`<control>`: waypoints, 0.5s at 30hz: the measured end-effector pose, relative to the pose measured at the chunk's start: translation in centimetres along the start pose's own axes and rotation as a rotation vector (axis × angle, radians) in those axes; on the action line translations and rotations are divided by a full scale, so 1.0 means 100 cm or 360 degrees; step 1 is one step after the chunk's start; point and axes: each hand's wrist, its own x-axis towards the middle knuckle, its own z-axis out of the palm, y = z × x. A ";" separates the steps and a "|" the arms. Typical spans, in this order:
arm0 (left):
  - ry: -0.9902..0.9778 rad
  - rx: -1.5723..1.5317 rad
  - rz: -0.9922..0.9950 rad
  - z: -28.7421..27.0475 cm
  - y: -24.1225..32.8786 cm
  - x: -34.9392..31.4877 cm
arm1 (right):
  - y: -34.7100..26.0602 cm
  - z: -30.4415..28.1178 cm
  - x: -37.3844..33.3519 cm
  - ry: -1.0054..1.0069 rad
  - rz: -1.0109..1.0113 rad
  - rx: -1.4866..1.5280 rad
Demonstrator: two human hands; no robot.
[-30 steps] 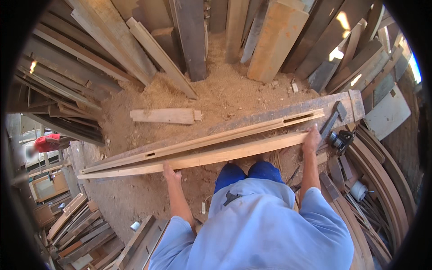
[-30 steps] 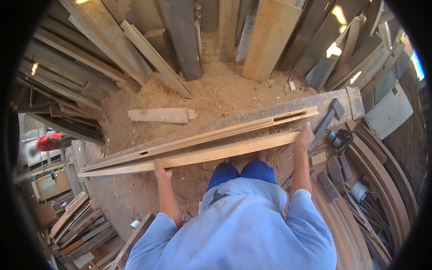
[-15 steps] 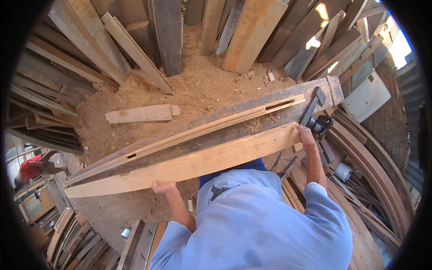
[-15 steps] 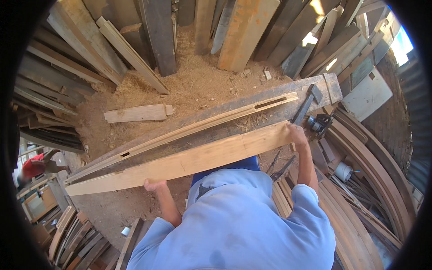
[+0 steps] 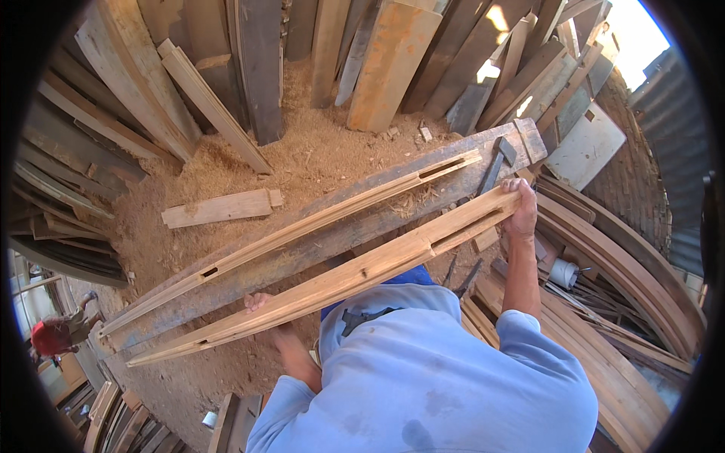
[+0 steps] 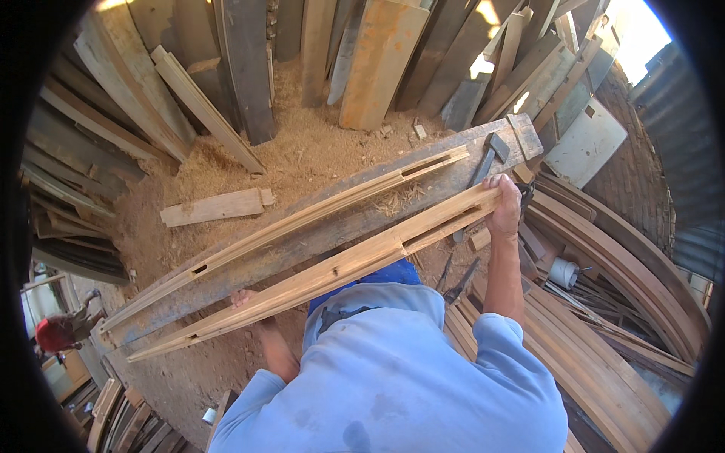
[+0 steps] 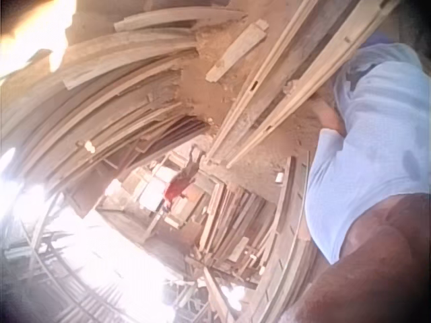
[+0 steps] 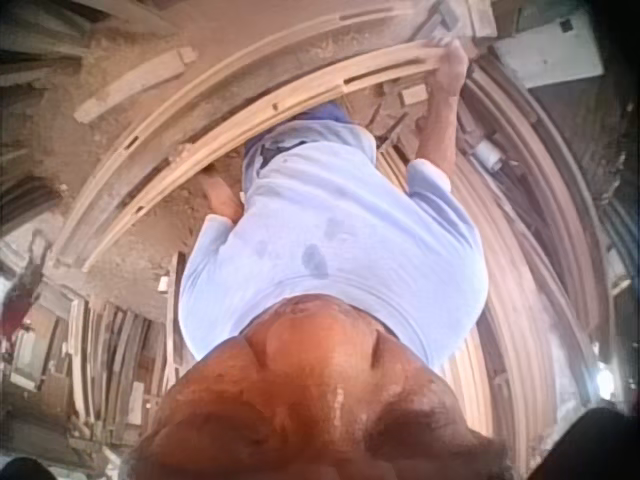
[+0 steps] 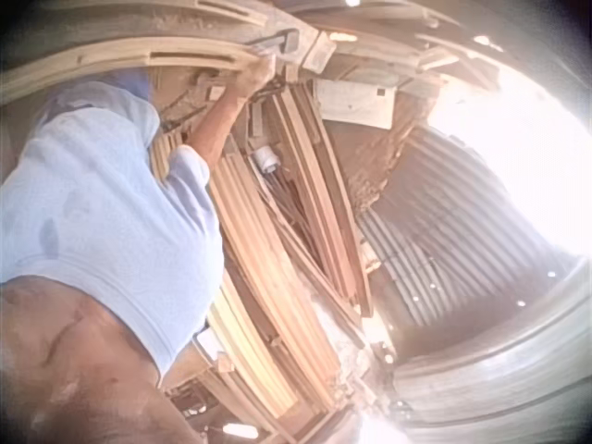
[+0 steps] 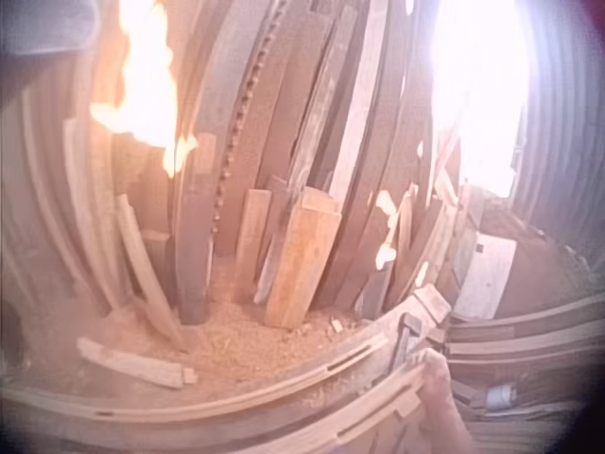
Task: The person assembles and secures wooden frame components by fitting joints together, bracing the wood with their feet while sitting on the floor to chisel out slots, and hammering parts into place.
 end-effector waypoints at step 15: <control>0.0627 -0.0126 0.0114 -0.025 -0.107 -0.080 | -0.064 -0.069 0.008 -0.0018 -0.0024 -0.0149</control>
